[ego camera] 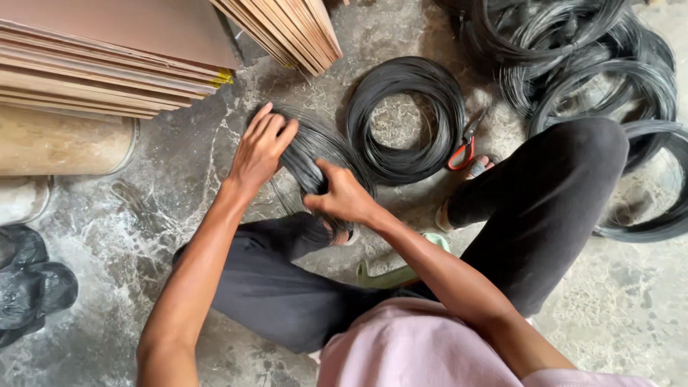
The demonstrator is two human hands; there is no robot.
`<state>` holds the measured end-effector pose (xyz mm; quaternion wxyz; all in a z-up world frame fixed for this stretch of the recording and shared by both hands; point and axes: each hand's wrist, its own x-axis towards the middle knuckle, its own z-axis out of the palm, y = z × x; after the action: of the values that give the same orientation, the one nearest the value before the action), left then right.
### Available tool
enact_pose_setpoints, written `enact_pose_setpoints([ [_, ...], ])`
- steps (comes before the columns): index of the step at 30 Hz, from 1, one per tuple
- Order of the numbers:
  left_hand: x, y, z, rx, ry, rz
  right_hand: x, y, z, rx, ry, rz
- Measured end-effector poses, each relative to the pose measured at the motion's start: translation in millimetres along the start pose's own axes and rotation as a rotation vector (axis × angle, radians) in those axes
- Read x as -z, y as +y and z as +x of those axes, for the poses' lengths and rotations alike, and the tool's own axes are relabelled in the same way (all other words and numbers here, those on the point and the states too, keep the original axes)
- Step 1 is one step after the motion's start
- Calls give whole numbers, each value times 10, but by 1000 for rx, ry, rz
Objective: The person hangs a coil of wire on a hook, then sits on a small stool to work with it. They use red-handled shears to cut a length of wire from the coil and then tie the cut end to secure the coil.
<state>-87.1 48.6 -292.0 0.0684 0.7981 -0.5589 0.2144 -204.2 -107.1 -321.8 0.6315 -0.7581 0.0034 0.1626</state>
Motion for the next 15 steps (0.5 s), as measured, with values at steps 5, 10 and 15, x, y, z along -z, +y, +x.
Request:
enact_pose_setpoints([
  [5, -259, -256, 40, -40, -18, -30, -77, 35, 239, 54, 85, 29],
  [10, -322, -292, 81, -189, -4, -43, -206, 144, 549, 28, 110, -6],
  [15, -761, -367, -211, -405, -49, -1, -20, 155, 524, 246, -1, -32],
])
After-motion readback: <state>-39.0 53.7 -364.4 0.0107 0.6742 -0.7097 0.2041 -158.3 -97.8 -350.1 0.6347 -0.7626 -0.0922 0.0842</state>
